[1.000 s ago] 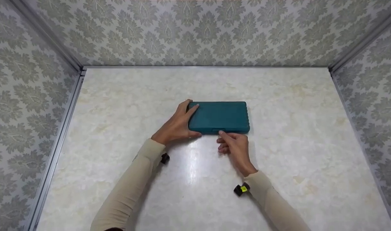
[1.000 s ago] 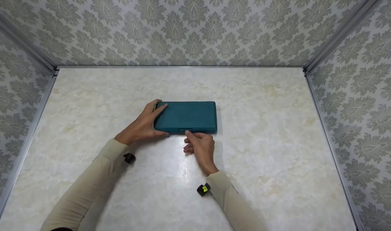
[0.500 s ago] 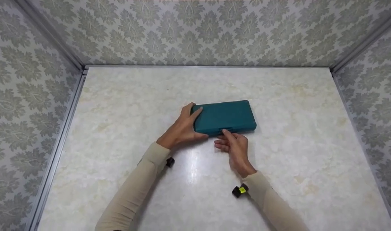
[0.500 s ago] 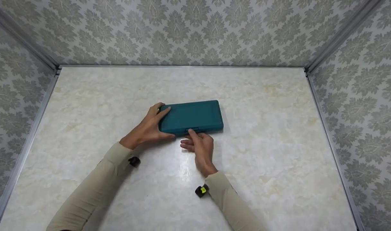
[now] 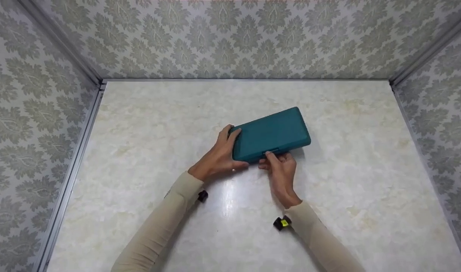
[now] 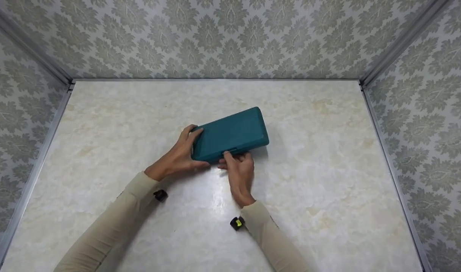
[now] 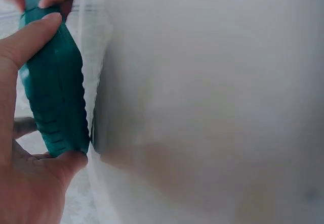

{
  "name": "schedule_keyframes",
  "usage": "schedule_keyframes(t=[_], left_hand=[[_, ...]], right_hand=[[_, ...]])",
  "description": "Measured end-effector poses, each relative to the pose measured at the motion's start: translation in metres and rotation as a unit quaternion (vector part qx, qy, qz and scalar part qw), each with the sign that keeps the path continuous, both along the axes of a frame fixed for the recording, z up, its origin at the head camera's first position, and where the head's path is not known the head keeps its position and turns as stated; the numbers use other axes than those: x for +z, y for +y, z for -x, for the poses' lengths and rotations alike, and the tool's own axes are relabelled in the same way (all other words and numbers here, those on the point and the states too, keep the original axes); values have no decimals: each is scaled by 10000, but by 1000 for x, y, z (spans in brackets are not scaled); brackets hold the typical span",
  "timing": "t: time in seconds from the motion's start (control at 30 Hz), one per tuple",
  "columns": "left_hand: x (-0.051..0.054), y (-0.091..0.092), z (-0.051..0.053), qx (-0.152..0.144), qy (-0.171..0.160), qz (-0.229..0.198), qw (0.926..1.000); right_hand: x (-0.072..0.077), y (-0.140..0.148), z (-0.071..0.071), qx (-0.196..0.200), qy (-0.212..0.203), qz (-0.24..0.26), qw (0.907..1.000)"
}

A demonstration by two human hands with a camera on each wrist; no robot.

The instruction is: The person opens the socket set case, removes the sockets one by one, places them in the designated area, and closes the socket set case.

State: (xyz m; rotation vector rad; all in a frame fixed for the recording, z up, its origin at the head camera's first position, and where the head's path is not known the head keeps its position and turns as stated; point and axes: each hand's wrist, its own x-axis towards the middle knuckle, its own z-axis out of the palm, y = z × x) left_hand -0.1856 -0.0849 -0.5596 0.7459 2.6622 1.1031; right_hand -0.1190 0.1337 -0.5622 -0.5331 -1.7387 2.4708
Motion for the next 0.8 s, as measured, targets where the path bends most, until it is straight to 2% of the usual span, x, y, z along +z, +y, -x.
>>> schedule_keyframes(t=[0.07, 0.17, 0.3, 0.37, 0.43, 0.53, 0.67, 0.8], left_hand=[[1, 3, -2, -33, -18, 27, 10000], [9, 11, -4, -86, -209, -128, 9997], [33, 29, -3, -112, -465, -501, 9976], [48, 36, -2, -83, -468, -625, 9969], [63, 43, 0, -56, -403, -732, 9965], [84, 51, 3, -73, -222, -997, 9947], [106, 56, 6, -8, 49, -1427, 9897], [123, 52, 5, 254, -17, -1872, 9820]], right_hand=[[4, 5, 1, 15, 145, -368, 9992], [10, 11, 1, 95, 477, -1090, 9929], [18, 18, 1, 80, 1001, -1950, 9757], [21, 19, 1, 29, 1256, -2244, 9664], [24, 19, 1, 5, 1519, -2609, 9533], [26, 19, 2, 3, 2047, -3345, 9199], [28, 18, 2, -71, 2675, -4254, 8646], [30, 22, 2, -62, 3073, -4895, 8160]])
